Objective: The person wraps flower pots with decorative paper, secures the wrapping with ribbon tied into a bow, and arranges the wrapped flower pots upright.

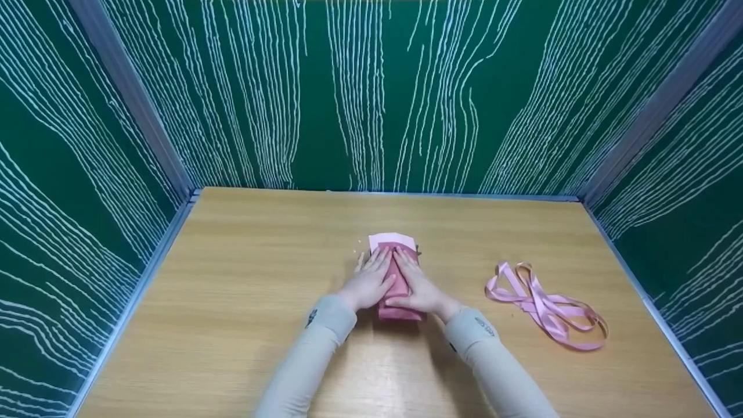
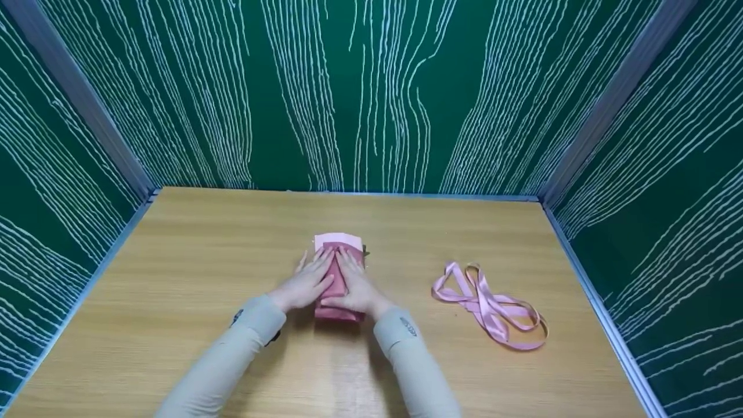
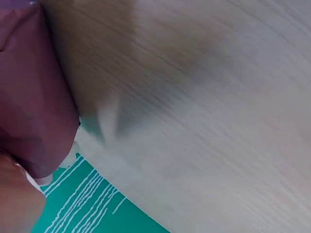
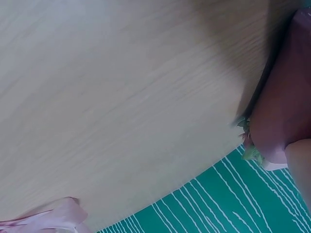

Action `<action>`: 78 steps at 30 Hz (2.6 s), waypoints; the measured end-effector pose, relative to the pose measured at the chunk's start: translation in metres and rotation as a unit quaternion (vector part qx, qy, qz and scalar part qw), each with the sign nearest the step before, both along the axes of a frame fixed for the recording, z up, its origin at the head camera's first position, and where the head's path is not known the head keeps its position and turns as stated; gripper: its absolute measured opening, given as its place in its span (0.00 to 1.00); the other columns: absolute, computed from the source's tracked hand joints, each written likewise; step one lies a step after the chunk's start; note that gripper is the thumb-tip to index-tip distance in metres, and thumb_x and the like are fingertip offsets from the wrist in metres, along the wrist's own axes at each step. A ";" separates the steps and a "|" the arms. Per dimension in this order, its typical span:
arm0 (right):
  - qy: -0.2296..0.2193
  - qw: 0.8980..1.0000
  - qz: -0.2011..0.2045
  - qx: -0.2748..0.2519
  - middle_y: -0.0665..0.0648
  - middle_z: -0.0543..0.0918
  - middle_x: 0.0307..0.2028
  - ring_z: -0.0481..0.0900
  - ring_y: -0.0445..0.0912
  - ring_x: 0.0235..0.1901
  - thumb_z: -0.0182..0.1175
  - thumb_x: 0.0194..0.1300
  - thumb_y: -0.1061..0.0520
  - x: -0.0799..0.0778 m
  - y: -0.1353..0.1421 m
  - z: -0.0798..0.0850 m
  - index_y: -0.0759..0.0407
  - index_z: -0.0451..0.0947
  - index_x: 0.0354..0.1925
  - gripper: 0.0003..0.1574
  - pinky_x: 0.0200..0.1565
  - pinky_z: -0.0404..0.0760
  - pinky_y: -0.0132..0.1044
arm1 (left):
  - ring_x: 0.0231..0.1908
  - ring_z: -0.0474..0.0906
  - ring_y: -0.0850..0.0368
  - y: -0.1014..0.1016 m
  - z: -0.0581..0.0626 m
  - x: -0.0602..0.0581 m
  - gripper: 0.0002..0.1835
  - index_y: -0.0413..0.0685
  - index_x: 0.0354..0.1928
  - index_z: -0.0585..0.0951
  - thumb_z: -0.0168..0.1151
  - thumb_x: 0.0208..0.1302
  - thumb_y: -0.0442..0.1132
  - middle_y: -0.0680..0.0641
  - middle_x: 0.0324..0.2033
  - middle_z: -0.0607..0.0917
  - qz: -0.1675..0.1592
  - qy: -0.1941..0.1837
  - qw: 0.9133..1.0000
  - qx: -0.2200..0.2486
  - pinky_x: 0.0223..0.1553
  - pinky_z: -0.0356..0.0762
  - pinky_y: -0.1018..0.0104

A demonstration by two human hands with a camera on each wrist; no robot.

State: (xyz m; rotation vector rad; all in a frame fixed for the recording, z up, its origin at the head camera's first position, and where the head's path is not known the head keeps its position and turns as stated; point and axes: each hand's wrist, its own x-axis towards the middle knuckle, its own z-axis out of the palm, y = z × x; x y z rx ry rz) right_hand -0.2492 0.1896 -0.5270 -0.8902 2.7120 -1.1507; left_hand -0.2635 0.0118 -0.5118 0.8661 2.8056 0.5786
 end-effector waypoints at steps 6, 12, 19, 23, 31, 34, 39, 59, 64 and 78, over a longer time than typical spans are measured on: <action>0.001 1.000 0.007 0.010 0.72 0.40 0.72 0.39 0.64 0.71 0.69 0.51 0.41 0.001 -0.002 0.001 0.74 0.39 0.71 0.69 0.70 0.41 0.58 | 0.74 0.38 0.45 -0.005 -0.007 0.003 0.32 0.34 0.72 0.48 0.34 0.75 0.48 0.39 0.74 0.46 -0.030 0.000 0.999 0.010 0.72 0.37 0.46; -0.015 1.000 -0.009 0.023 0.70 0.39 0.72 0.38 0.63 0.72 0.74 0.45 0.45 -0.001 -0.003 0.001 0.72 0.37 0.71 0.75 0.70 0.41 0.57 | 0.74 0.34 0.46 -0.013 -0.011 0.010 0.38 0.37 0.73 0.41 0.37 0.74 0.55 0.40 0.74 0.39 -0.072 -0.001 0.997 0.002 0.73 0.36 0.50; 0.011 0.999 -0.020 0.022 0.74 0.42 0.71 0.41 0.66 0.71 0.73 0.48 0.46 0.000 -0.007 -0.004 0.76 0.40 0.70 0.70 0.70 0.43 0.58 | 0.74 0.35 0.46 -0.017 -0.012 0.012 0.47 0.39 0.73 0.42 0.49 0.67 0.60 0.40 0.74 0.40 -0.081 0.005 0.997 0.007 0.73 0.39 0.55; -0.014 0.999 -0.003 0.030 0.72 0.39 0.72 0.38 0.64 0.72 0.72 0.49 0.46 0.000 -0.002 -0.002 0.74 0.37 0.71 0.71 0.70 0.42 0.58 | 0.74 0.33 0.50 -0.015 -0.014 0.011 0.46 0.45 0.74 0.42 0.48 0.66 0.62 0.44 0.75 0.39 -0.069 -0.019 0.997 0.006 0.73 0.37 0.56; -0.114 0.992 0.032 0.034 0.64 0.35 0.74 0.33 0.61 0.73 0.70 0.53 0.45 -0.002 0.015 0.015 0.63 0.33 0.74 0.69 0.70 0.42 0.60 | 0.74 0.38 0.48 -0.008 -0.015 0.012 0.47 0.46 0.74 0.44 0.57 0.63 0.56 0.42 0.74 0.42 -0.054 0.002 0.999 0.000 0.73 0.41 0.55; -0.136 0.991 0.001 0.016 0.59 0.42 0.75 0.39 0.60 0.73 0.63 0.60 0.44 -0.002 0.021 0.020 0.54 0.41 0.74 0.57 0.70 0.42 0.60 | 0.74 0.39 0.47 -0.006 -0.014 0.012 0.48 0.46 0.74 0.45 0.59 0.61 0.55 0.42 0.74 0.43 -0.047 0.008 0.999 0.004 0.73 0.42 0.54; -0.145 0.989 -0.031 -0.002 0.58 0.50 0.74 0.44 0.63 0.72 0.60 0.63 0.52 -0.002 0.040 0.023 0.45 0.54 0.72 0.43 0.66 0.43 0.67 | 0.74 0.38 0.48 -0.003 -0.015 0.013 0.49 0.49 0.75 0.44 0.59 0.61 0.57 0.43 0.74 0.42 -0.038 0.010 0.999 -0.001 0.72 0.45 0.49; -0.036 0.997 -0.005 -0.066 0.73 0.51 0.70 0.56 0.69 0.66 0.73 0.44 0.64 -0.002 0.038 -0.011 0.70 0.56 0.68 0.56 0.62 0.65 0.55 | 0.74 0.38 0.47 -0.006 -0.022 0.016 0.51 0.57 0.74 0.48 0.61 0.54 0.64 0.44 0.74 0.42 -0.014 0.007 0.999 0.039 0.71 0.49 0.50; -0.041 0.994 -0.029 -0.094 0.78 0.56 0.66 0.69 0.67 0.59 0.70 0.43 0.69 0.003 0.026 -0.009 0.76 0.57 0.66 0.53 0.54 0.76 0.49 | 0.73 0.42 0.44 -0.001 -0.027 0.020 0.52 0.54 0.73 0.53 0.64 0.51 0.64 0.40 0.73 0.46 0.002 0.024 0.998 0.063 0.70 0.50 0.49; -0.005 0.996 -0.052 -0.066 0.73 0.66 0.62 0.68 0.65 0.61 0.72 0.40 0.66 0.008 0.017 -0.016 0.74 0.66 0.61 0.48 0.59 0.70 0.51 | 0.65 0.55 0.39 -0.006 -0.022 0.025 0.42 0.67 0.68 0.65 0.67 0.49 0.63 0.35 0.67 0.56 -0.004 0.116 0.993 0.017 0.59 0.70 0.47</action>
